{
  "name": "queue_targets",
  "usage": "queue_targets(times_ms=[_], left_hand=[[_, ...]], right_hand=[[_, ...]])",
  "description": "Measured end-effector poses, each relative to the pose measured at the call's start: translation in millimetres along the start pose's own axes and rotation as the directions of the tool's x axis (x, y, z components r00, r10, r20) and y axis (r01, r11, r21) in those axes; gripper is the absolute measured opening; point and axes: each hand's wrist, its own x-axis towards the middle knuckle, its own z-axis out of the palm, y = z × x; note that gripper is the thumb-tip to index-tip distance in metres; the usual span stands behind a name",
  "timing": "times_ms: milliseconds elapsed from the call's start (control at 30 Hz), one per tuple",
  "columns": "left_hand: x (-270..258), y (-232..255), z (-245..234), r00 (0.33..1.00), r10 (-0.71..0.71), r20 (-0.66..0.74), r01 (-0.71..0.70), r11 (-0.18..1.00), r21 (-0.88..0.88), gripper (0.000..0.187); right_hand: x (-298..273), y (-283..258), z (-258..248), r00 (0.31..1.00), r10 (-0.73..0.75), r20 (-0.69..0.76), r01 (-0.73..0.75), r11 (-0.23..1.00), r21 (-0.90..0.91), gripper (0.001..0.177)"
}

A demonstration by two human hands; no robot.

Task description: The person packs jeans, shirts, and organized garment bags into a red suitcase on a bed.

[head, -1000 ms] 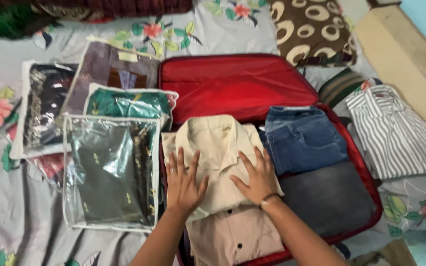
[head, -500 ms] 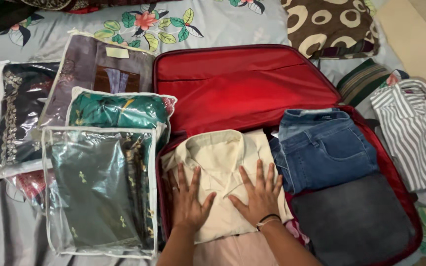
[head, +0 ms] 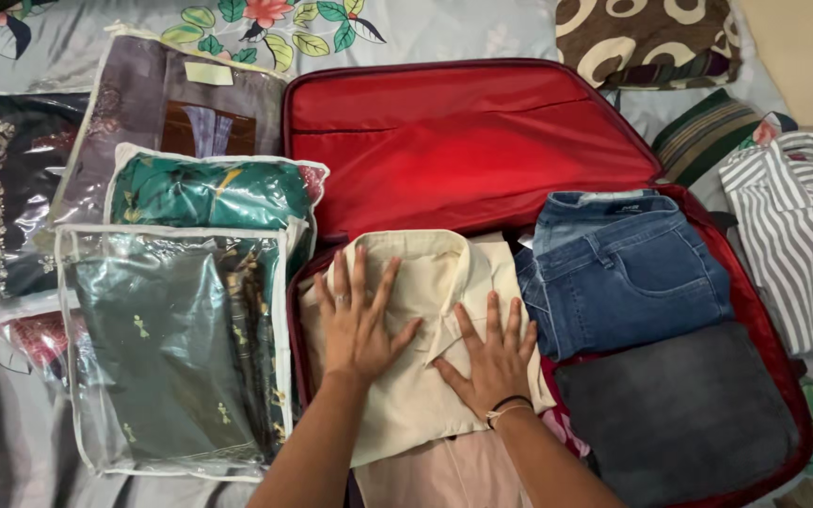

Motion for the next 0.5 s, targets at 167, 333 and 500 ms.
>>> queue_targets(times_ms=[167, 333, 500], left_hand=[[8.3, 0.0, -4.6, 0.991, 0.008, 0.135, -0.008, 1.0, 0.002, 0.098], [-1.6, -1.0, -1.5, 0.973, -0.051, 0.227, 0.083, 0.988, -0.134, 0.096], [6.4, 5.4, -12.7, 0.901, -0.166, 0.402, 0.219, 0.971, -0.09, 0.094]], right_hand=[[0.7, 0.5, 0.7, 1.0, 0.01, 0.028, -0.01, 1.0, -0.008, 0.092], [5.5, 0.8, -1.2, 0.998, 0.004, 0.07, -0.005, 1.0, 0.011, 0.092], [3.9, 3.0, 1.7, 0.986, 0.038, 0.161, -0.042, 0.999, 0.021, 0.094]])
